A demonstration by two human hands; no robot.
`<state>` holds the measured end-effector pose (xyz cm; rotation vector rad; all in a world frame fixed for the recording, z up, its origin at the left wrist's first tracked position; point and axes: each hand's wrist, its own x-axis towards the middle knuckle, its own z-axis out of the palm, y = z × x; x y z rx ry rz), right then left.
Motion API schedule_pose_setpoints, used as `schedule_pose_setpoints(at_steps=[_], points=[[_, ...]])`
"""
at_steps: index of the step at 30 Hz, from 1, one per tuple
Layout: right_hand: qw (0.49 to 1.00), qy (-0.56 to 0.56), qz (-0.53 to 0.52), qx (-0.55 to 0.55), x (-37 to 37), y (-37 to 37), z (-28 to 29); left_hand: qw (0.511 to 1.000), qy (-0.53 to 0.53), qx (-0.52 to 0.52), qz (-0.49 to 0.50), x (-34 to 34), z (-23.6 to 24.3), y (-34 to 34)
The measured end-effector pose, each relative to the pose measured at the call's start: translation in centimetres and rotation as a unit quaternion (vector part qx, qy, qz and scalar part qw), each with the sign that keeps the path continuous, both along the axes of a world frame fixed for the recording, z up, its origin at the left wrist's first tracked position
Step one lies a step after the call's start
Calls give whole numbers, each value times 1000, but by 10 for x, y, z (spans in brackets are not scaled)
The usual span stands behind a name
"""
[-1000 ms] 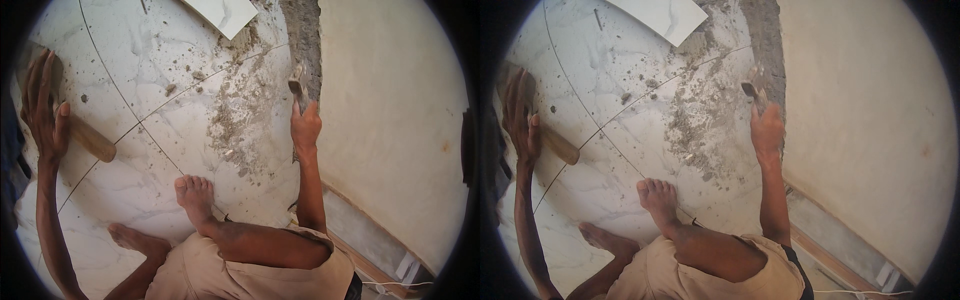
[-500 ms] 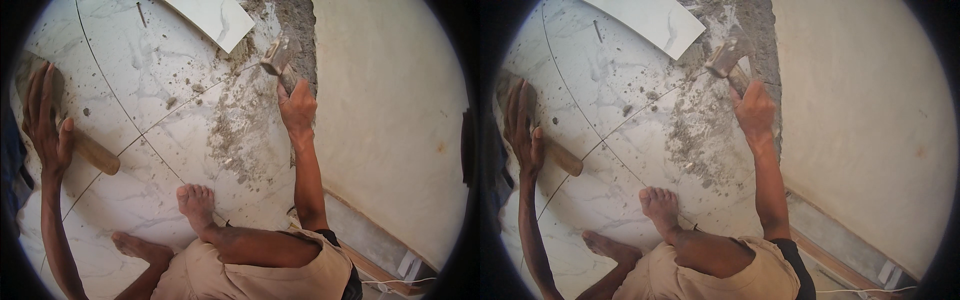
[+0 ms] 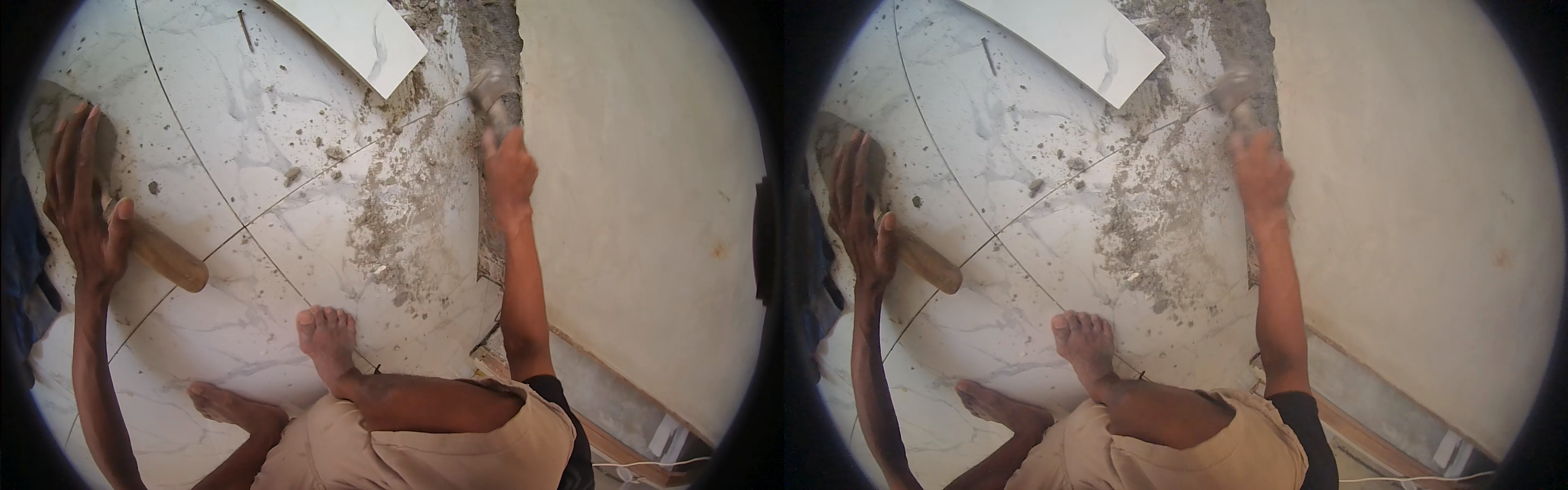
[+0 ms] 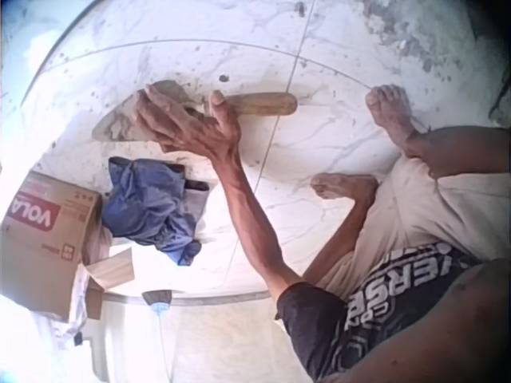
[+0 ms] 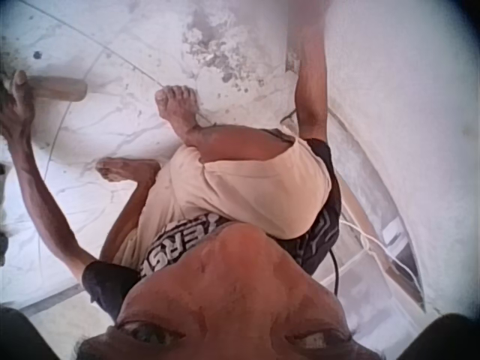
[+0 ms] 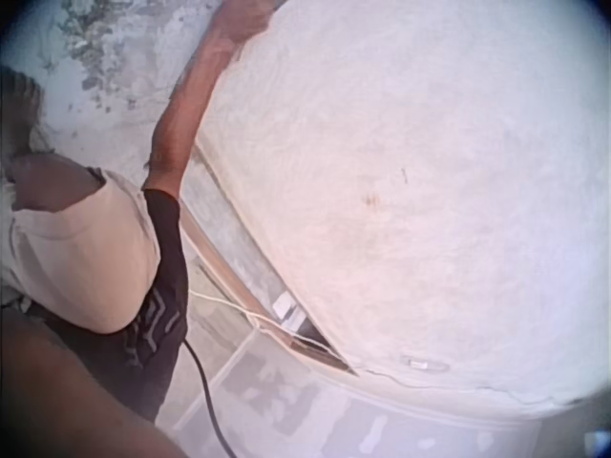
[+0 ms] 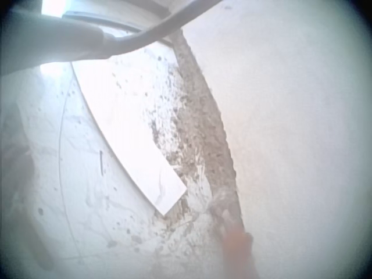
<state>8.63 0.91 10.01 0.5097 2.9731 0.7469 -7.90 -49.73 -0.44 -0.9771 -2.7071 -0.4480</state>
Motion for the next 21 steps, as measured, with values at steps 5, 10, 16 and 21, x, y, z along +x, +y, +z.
schedule_pose_setpoints(at_steps=[5, 10, 16, 21], points=[[998, 58, -14, -21, 5, 2, -8, 1000, -11, 4, 7, -1, 4, 8], [990, 83, 81, -80, -25, -35, 4, 1000, -21, -6, 5, 0, 2, 1], [998, 26, -43, -26, -34, 1, 12, 1000, -20, 9, 4, 0, 3, 6], [995, 74, 15, -73, -34, -17, 5, 999, -36, 2, 16, 1, 7, 7]])
